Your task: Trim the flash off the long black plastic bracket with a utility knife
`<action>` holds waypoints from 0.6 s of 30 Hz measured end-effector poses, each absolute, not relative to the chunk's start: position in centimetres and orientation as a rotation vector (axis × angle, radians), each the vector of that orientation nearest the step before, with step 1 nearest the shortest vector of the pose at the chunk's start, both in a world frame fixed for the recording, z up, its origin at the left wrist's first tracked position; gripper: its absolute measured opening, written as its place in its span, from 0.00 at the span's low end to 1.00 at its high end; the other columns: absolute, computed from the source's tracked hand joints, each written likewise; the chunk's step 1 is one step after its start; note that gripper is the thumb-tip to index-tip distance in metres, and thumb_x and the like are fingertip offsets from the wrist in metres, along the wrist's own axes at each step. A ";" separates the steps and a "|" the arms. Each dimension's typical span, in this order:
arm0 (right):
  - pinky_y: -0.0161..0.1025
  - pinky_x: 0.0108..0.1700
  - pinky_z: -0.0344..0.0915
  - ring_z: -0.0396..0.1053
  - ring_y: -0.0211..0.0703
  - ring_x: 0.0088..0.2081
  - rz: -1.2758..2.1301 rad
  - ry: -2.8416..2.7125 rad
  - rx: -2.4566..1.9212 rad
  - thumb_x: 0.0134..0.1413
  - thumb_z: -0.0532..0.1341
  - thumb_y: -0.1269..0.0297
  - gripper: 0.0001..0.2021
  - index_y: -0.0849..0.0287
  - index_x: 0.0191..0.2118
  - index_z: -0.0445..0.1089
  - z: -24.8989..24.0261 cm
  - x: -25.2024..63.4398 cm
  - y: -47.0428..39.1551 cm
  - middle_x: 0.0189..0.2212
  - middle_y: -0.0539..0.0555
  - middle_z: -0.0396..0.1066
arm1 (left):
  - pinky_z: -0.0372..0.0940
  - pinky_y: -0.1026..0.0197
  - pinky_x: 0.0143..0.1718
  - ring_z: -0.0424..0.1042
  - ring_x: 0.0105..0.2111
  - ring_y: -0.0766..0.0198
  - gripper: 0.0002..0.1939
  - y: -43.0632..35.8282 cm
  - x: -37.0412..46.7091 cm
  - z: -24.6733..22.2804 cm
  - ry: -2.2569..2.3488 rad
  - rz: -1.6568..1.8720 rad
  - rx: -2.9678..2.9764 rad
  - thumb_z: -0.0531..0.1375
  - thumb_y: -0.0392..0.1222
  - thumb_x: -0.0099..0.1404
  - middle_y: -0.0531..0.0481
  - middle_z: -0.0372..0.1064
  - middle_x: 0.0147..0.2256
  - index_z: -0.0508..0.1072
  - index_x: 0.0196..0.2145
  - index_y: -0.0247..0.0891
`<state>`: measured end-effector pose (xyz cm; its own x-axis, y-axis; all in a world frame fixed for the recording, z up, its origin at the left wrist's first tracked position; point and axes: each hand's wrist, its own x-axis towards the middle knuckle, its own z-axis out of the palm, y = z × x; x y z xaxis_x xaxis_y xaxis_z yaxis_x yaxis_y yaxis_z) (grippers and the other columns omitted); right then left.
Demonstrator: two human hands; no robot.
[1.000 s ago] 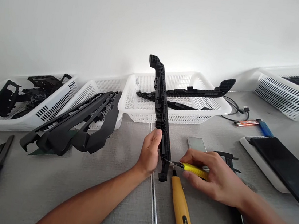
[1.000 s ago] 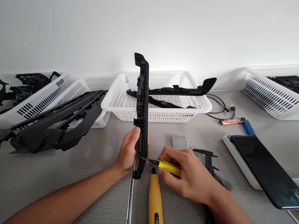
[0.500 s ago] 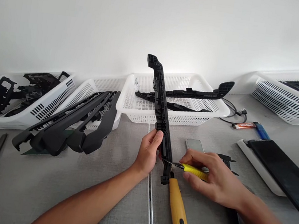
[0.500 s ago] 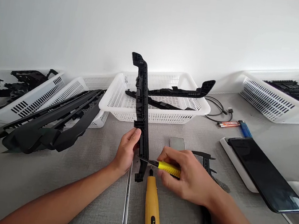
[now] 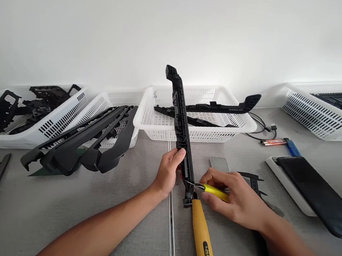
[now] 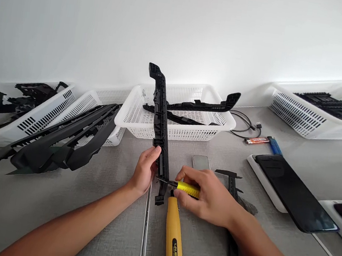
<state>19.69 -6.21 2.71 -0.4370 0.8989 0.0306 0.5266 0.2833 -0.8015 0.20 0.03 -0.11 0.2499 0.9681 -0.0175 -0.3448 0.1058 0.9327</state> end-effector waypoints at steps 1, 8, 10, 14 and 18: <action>0.34 0.30 0.52 0.53 0.35 0.26 1.010 -2.083 -1.274 0.64 0.61 0.57 0.09 0.57 0.38 0.68 2.7 19.7 -6.2 0.24 0.44 0.58 | 0.53 0.66 0.21 0.55 0.20 0.71 0.28 0.0 0.2 -0.2 0.804 1.145 1.002 0.66 0.62 0.65 0.60 0.54 0.22 0.60 0.24 0.40; 0.34 0.31 0.52 0.55 0.36 0.25 0.885 -2.164 -1.282 0.70 0.56 0.53 0.25 0.59 0.66 0.66 3.0 19.3 -6.0 0.23 0.43 0.57 | 0.65 0.62 0.29 0.72 0.28 0.62 0.31 -0.2 -0.5 0.2 0.913 1.147 1.065 0.57 0.68 0.68 0.47 0.76 0.30 0.78 0.35 0.34; 0.34 0.31 0.52 0.56 0.37 0.25 0.878 -2.178 -1.282 0.71 0.55 0.53 0.28 0.59 0.71 0.61 3.1 19.2 -6.0 0.24 0.44 0.58 | 0.66 0.61 0.30 0.74 0.29 0.60 0.30 -0.4 -1.8 0.5 0.995 1.201 1.128 0.55 0.66 0.70 0.46 0.77 0.31 0.79 0.39 0.34; 0.35 0.31 0.52 0.59 0.38 0.25 0.805 -2.210 -1.338 0.70 0.55 0.55 0.31 0.58 0.74 0.59 3.3 18.6 -6.0 0.23 0.45 0.60 | 0.71 0.56 0.42 0.78 0.42 0.54 0.20 -2.4 -5.7 1.0 1.238 1.021 1.515 0.56 0.54 0.74 0.44 0.80 0.39 0.79 0.50 0.38; 0.36 0.34 0.55 0.64 0.41 0.26 0.728 -2.269 -1.357 0.70 0.54 0.56 0.31 0.56 0.75 0.57 3.2 18.1 -6.0 0.24 0.47 0.66 | 0.65 0.45 0.62 0.70 0.60 0.50 0.18 -6.3 -7.5 1.5 1.243 0.730 2.097 0.53 0.44 0.77 0.44 0.73 0.57 0.74 0.59 0.44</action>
